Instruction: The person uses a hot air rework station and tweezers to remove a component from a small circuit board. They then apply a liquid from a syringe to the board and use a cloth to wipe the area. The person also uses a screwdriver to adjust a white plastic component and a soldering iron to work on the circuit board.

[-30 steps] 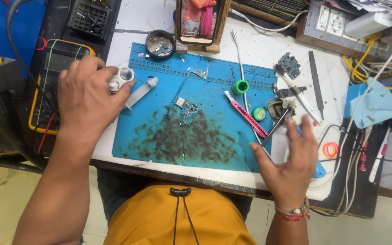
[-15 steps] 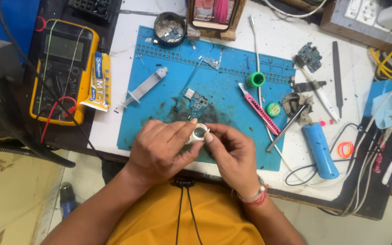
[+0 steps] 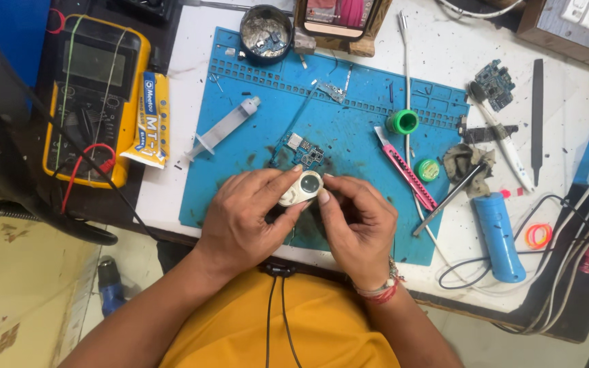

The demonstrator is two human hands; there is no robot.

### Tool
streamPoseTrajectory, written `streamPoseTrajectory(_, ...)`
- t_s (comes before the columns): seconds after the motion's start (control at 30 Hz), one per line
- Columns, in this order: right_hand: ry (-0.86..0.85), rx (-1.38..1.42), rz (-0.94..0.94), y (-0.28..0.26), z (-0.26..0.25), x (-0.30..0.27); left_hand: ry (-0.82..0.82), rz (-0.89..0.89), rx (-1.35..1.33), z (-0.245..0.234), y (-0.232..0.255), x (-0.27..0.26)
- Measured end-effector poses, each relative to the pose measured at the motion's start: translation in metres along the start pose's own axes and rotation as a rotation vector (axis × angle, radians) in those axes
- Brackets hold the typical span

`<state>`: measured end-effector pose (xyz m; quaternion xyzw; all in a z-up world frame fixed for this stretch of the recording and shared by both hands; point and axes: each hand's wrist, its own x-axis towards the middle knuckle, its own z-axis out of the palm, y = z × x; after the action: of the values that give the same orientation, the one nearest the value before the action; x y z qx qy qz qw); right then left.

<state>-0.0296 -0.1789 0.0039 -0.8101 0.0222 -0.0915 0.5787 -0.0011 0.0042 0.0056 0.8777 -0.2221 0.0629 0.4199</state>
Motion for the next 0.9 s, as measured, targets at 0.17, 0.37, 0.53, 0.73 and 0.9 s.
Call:
streamPoseTrajectory(0.17, -0.014, -0.032, -0.033, -0.002, -0.001, 0.001, -0.007, -0.003, 0.009, 0.001, -0.001, 0.0)
streamPoseTrajectory(0.37, -0.027, -0.034, -0.005, -0.002, -0.001, 0.001, -0.012, -0.001, 0.002, 0.002, -0.002, 0.0)
streamPoseTrajectory(0.53, -0.03, -0.033, -0.03, -0.002, -0.001, 0.001, -0.012, -0.002, 0.005, 0.003, -0.002, 0.0)
streamPoseTrajectory(0.73, -0.027, -0.034, -0.028, -0.003, -0.001, 0.002, -0.009, 0.0, 0.0, 0.003, -0.002, 0.0)
streamPoseTrajectory(0.9, 0.043, -0.012, -0.139, 0.002, -0.013, -0.01, -0.006, -0.015, 0.048, 0.005, -0.001, 0.0)
